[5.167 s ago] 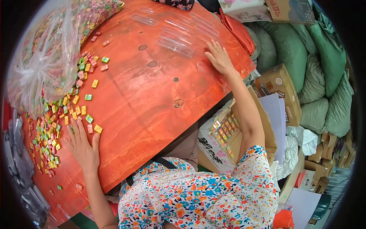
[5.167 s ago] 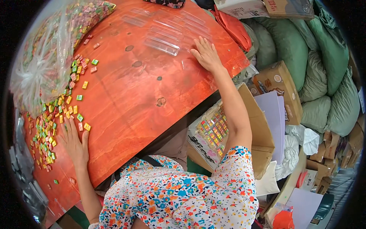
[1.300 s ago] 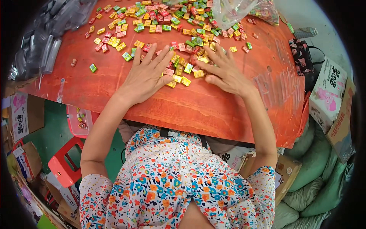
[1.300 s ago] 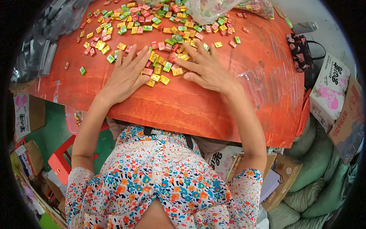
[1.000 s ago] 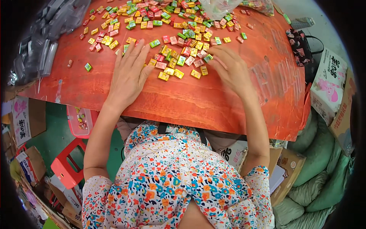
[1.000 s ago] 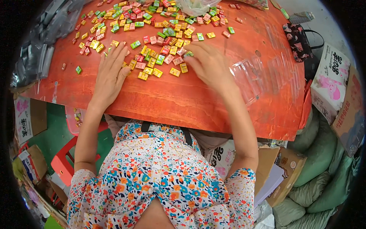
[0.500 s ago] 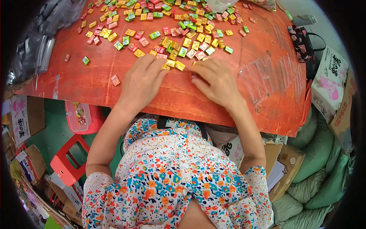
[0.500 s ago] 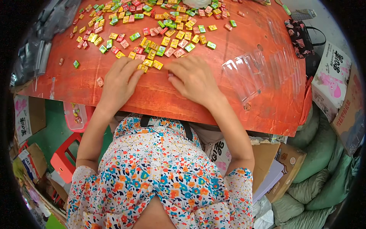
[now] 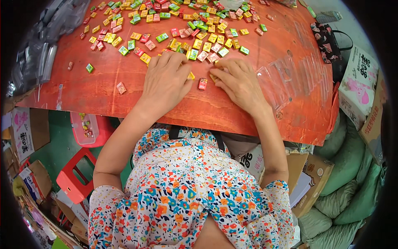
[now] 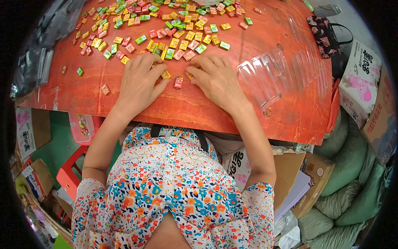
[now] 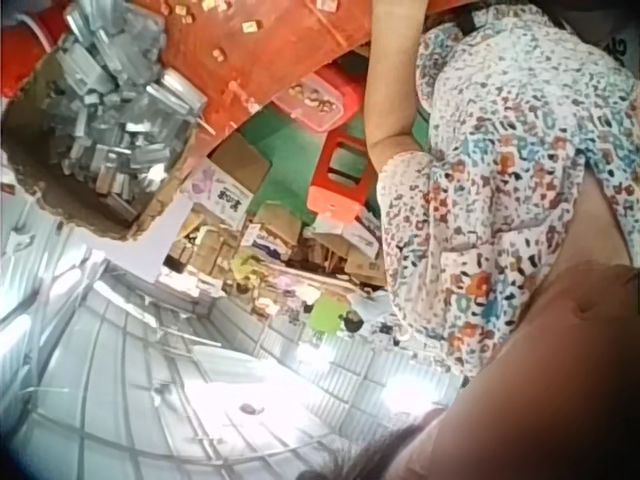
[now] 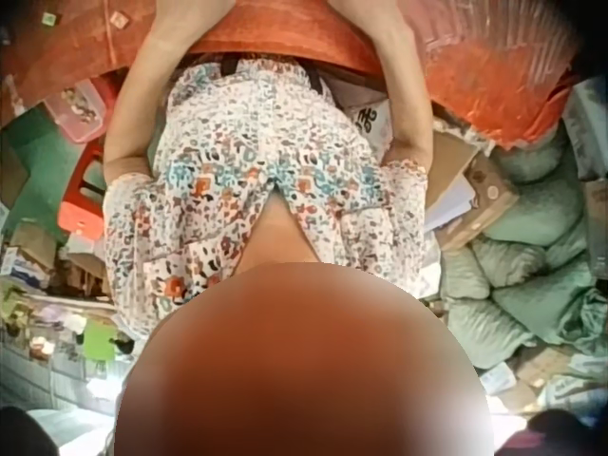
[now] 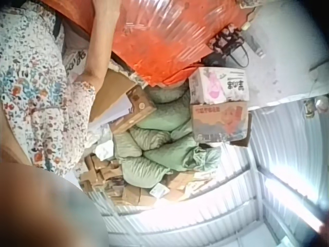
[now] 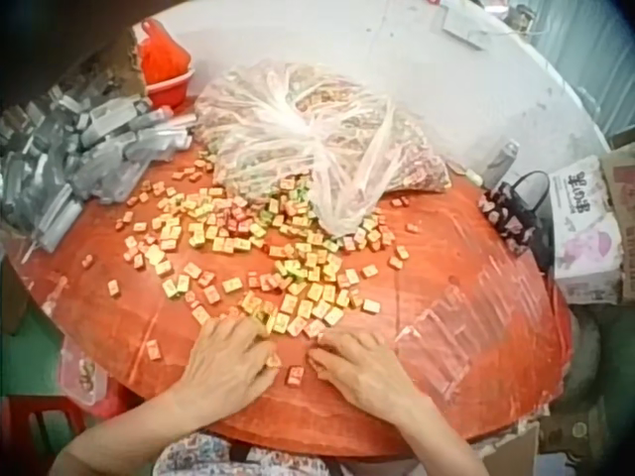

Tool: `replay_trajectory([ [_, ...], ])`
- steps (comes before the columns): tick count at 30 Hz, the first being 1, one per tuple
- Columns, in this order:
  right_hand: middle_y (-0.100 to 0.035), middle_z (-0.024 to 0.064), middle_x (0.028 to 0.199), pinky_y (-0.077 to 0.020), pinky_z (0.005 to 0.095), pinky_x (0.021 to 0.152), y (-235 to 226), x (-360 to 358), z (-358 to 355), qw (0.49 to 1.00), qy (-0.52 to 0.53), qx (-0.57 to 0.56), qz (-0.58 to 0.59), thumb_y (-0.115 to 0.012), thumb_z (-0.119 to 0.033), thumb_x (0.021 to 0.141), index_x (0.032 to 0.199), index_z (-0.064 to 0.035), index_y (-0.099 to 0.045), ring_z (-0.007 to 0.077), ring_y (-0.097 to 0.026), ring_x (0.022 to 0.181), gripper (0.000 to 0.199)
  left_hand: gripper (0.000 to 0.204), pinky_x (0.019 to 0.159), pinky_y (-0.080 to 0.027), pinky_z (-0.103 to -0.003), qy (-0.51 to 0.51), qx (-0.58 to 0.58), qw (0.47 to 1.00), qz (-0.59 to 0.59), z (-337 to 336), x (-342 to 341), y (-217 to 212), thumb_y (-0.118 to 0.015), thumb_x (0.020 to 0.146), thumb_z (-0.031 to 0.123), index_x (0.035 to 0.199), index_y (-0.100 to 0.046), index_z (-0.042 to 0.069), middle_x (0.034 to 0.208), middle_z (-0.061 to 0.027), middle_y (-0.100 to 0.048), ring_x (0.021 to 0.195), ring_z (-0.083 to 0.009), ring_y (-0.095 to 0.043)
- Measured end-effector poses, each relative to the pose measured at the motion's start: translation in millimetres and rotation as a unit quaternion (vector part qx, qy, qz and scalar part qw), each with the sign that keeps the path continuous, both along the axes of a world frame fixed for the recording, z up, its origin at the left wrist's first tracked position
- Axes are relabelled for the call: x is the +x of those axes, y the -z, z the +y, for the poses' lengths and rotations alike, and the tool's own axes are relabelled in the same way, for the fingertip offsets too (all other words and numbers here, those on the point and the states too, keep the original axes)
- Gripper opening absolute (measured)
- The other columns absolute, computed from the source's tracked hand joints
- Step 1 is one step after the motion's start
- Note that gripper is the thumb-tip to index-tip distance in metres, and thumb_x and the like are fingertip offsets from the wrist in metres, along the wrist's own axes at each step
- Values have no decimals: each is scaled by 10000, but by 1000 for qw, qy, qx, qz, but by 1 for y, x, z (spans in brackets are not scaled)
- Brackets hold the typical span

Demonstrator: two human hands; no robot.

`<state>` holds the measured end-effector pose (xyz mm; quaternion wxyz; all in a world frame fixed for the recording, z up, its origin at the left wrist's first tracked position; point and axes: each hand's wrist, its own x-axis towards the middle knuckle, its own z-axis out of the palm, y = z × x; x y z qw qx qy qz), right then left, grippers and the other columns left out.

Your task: Sort small rectangular labels and place them into clear plastic containers.

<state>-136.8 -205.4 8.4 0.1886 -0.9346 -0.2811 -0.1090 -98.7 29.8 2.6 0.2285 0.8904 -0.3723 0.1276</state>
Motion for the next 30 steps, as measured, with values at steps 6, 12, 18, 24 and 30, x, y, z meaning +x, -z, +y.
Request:
replay_trajectory([
  [6, -608, 78, 1150, -427, 393, 905, 5, -26, 15, 997, 56, 47, 2, -731, -205, 795, 1098, -86, -674, 256, -553, 1073, 330, 277, 950, -368, -417, 44, -16, 999, 22, 0, -19, -3, -704, 761, 170, 1022, -637, 103, 1097, -48, -572, 1105, -250, -512],
  [12, -664, 81, 984, -472, 403, 783, -2, 5, 9, 984, 168, 54, -34, -756, -242, 792, 1045, -86, -655, 275, -614, 909, 313, 279, 919, -394, -415, 39, -54, 997, 24, -8, 0, -17, -679, 773, 140, 1049, -655, 107, 1102, -40, -584, 1096, -245, -522],
  [18, -651, 61, 906, -480, 402, 748, 6, 31, 25, 981, 179, -36, -72, -722, -209, 799, 1029, -87, -652, 267, -611, 868, 270, 161, 852, -434, -424, 46, 52, 996, -50, -28, 47, 4, -669, 787, 152, 934, -669, 85, 1019, -54, -597, 1010, -250, -564],
  [24, -629, 59, 1013, -461, 394, 819, 11, 36, 18, 987, 131, -45, -86, -699, -160, 791, 1050, -77, -651, 252, -590, 957, 276, 170, 866, -452, -431, 51, 46, 994, -79, -35, 55, 6, -677, 785, 174, 920, -653, 75, 1000, -60, -598, 974, -267, -573],
  [30, -616, 72, 1068, -456, 399, 845, 7, 41, 6, 997, 49, -31, -48, -680, -123, 785, 1064, -63, -643, 275, -576, 987, 287, 213, 881, -450, -438, 73, 50, 994, -66, -34, 56, 4, -684, 767, 183, 943, -648, 71, 1011, -69, -595, 989, -274, -569],
])
